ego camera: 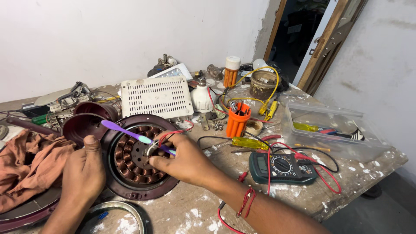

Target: The person cleans the copper windings of a ceiling fan motor using a toothbrush, brushing around the coils and the central hub. They then handle the motor's red and black lead wires, reposition a plastic cover and cloth on the cluttered workbench, and wrap a wire connection with blue electrical tape.

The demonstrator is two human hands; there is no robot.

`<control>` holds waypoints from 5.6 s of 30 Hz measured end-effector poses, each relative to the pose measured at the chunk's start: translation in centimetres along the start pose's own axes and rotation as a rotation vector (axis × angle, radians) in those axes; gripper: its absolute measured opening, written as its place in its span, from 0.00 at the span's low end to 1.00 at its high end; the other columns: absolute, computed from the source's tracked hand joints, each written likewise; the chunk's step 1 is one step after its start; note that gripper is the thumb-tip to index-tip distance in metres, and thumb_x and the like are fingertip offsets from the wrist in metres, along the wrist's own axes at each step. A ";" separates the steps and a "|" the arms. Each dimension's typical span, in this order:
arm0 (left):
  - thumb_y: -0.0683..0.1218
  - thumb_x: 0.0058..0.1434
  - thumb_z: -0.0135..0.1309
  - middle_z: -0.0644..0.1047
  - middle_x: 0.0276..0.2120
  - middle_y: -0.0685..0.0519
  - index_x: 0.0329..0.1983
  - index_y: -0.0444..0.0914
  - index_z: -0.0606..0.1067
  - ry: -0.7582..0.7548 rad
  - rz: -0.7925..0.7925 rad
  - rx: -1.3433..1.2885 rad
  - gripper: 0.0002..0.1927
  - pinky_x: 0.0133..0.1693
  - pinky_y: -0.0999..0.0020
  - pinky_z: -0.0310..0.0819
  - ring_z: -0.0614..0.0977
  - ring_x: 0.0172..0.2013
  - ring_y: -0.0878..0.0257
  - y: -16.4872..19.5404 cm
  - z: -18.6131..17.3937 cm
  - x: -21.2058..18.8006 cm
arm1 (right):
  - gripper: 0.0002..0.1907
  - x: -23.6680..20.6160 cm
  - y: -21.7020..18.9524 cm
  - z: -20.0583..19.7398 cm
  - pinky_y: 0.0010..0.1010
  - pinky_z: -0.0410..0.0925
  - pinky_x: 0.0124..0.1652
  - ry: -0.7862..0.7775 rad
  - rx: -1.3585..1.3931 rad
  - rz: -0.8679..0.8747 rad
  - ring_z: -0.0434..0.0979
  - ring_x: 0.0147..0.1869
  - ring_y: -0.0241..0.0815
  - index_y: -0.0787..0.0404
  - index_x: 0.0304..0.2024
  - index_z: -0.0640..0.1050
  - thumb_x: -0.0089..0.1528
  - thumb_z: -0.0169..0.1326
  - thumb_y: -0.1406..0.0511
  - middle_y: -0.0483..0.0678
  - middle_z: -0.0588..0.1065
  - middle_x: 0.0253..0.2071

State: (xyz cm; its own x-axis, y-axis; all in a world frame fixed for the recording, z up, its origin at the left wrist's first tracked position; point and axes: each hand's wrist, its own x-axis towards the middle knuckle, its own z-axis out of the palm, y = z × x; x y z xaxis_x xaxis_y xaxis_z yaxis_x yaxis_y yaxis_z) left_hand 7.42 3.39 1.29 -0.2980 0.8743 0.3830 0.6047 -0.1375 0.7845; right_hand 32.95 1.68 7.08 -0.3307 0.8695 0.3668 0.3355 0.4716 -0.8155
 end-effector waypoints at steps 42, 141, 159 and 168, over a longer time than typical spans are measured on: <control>0.67 0.69 0.35 0.81 0.29 0.35 0.37 0.31 0.79 -0.316 -0.088 -0.014 0.36 0.43 0.49 0.74 0.85 0.37 0.43 0.7 -4.0 -0.1 | 0.07 0.1 -1.0 4.9 0.20 0.68 0.25 -0.054 0.221 0.018 0.74 0.29 0.27 0.65 0.45 0.75 0.64 0.54 0.73 0.48 0.83 0.42; 0.60 0.68 0.52 0.76 0.22 0.38 0.34 0.30 0.74 0.094 0.316 0.030 0.26 0.31 0.47 0.70 0.80 0.27 0.41 1.3 -5.6 -1.3 | 0.13 -4.0 -6.1 -2.7 0.48 0.70 0.45 -0.260 -1.036 0.048 0.81 0.48 0.52 0.51 0.46 0.80 0.59 0.52 0.64 0.44 0.82 0.41; 0.60 0.67 0.51 0.78 0.24 0.35 0.36 0.29 0.75 0.034 0.201 0.061 0.27 0.35 0.44 0.71 0.81 0.30 0.39 0.7 -5.8 -1.0 | 0.19 -5.2 -7.0 -2.1 0.50 0.73 0.41 -0.167 -1.301 0.114 0.80 0.44 0.51 0.47 0.52 0.78 0.58 0.53 0.61 0.46 0.77 0.40; 0.61 0.66 0.51 0.78 0.23 0.35 0.34 0.30 0.75 0.025 0.172 0.057 0.26 0.35 0.44 0.70 0.81 0.30 0.38 0.6 -6.2 -1.2 | 0.17 -4.3 -6.1 -2.2 0.49 0.73 0.41 -0.009 -1.284 -0.022 0.81 0.43 0.55 0.50 0.50 0.79 0.59 0.54 0.62 0.47 0.79 0.40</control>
State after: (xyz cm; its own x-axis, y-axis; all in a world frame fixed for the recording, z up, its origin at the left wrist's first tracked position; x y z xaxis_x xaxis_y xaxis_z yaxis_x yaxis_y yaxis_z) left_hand 3.54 -0.67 4.29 -0.2046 0.8281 0.5218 0.6890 -0.2568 0.6777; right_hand 34.26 -4.62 11.45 -0.3518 0.8610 0.3674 0.9334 0.2931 0.2069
